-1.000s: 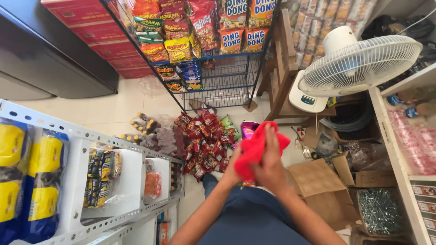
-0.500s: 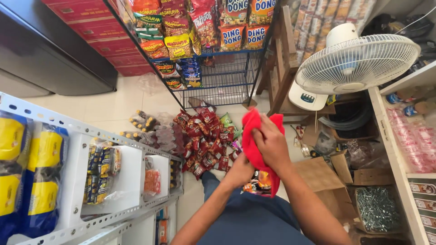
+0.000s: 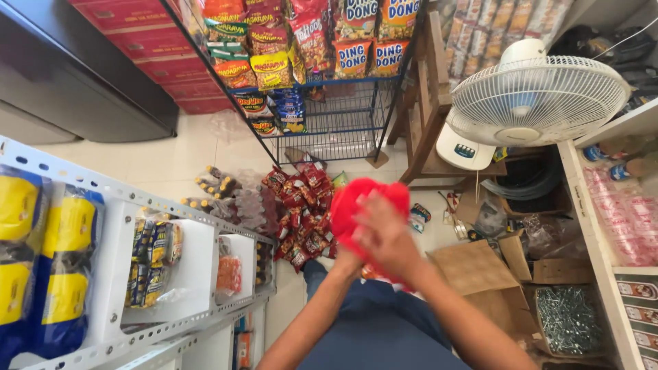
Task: The person wipes the surface of various snack packets with a red cloth. They pick up packets from a pile on the floor, wipe them, and place them on a wire rack. The person handles multiple snack packets one by one.
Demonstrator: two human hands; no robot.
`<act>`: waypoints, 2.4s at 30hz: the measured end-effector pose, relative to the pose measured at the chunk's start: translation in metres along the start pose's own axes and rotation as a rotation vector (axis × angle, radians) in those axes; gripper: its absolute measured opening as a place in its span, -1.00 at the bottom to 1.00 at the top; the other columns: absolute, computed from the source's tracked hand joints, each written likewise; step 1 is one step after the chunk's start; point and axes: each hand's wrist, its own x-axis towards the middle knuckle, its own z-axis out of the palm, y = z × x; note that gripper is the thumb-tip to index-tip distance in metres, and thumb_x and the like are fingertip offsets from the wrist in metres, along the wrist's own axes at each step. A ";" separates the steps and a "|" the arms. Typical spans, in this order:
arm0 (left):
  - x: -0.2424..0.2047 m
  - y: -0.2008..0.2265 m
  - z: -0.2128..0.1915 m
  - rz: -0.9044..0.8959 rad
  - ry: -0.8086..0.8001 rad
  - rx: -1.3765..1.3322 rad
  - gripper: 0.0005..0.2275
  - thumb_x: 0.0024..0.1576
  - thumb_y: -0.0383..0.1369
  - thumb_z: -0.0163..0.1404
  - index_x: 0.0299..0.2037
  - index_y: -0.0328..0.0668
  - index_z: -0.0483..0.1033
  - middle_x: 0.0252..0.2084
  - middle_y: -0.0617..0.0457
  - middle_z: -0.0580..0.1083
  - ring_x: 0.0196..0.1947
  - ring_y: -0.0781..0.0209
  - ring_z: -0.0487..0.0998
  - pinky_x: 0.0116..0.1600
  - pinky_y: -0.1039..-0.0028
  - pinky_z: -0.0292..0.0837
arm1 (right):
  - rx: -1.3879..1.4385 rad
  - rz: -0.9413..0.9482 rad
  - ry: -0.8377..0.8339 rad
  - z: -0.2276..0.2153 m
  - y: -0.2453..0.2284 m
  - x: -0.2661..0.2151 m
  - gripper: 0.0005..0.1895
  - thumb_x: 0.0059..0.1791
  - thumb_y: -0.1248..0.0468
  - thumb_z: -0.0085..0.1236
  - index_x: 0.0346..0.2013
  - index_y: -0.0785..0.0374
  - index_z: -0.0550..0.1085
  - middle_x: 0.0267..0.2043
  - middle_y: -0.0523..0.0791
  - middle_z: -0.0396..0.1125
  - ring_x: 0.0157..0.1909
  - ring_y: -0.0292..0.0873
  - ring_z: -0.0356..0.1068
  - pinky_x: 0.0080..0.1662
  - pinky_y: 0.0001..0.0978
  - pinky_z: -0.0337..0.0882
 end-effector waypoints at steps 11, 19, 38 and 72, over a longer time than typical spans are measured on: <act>0.016 0.004 -0.011 0.001 -0.262 -0.871 -0.69 0.37 -0.33 -0.23 0.05 -0.29 0.60 -0.07 -0.13 0.57 0.02 0.15 0.47 0.23 0.19 0.33 | -0.052 0.310 0.045 -0.019 0.028 -0.005 -0.71 0.01 0.40 0.01 0.01 0.37 0.48 0.50 0.24 0.01 0.38 0.40 0.12 0.35 0.15 0.16; 0.032 0.016 -0.042 -0.054 -0.270 -0.798 -0.65 0.36 -0.12 -0.20 0.08 -0.10 0.57 -0.09 -0.07 0.56 0.02 0.12 0.50 0.18 0.20 0.36 | 0.542 1.052 0.252 -0.015 0.060 -0.034 -0.59 0.14 0.01 -0.11 0.19 0.03 0.49 0.13 0.02 0.45 0.14 0.01 0.44 0.18 -0.06 0.37; -0.014 -0.038 0.029 -0.657 -0.506 -1.199 -0.38 0.19 0.05 0.07 0.27 -0.36 0.39 0.21 -0.25 0.39 0.24 -0.03 0.39 0.43 0.09 0.10 | 0.412 0.580 -0.086 -0.027 0.019 -0.013 -0.65 0.11 0.05 0.02 -0.03 0.16 0.63 -0.19 -0.11 0.53 -0.07 -0.26 0.39 0.15 -0.14 0.38; 0.001 0.040 -0.077 -0.016 -0.942 -0.550 -0.29 -0.22 -0.18 0.40 0.14 -0.33 0.44 0.00 -0.27 0.52 0.07 -0.14 0.53 0.16 0.10 0.42 | 0.097 0.678 -0.326 -0.066 0.055 -0.019 -0.65 -0.09 -0.07 0.35 -0.27 0.12 0.61 -0.38 0.06 0.46 -0.25 0.04 0.46 -0.09 -0.06 0.42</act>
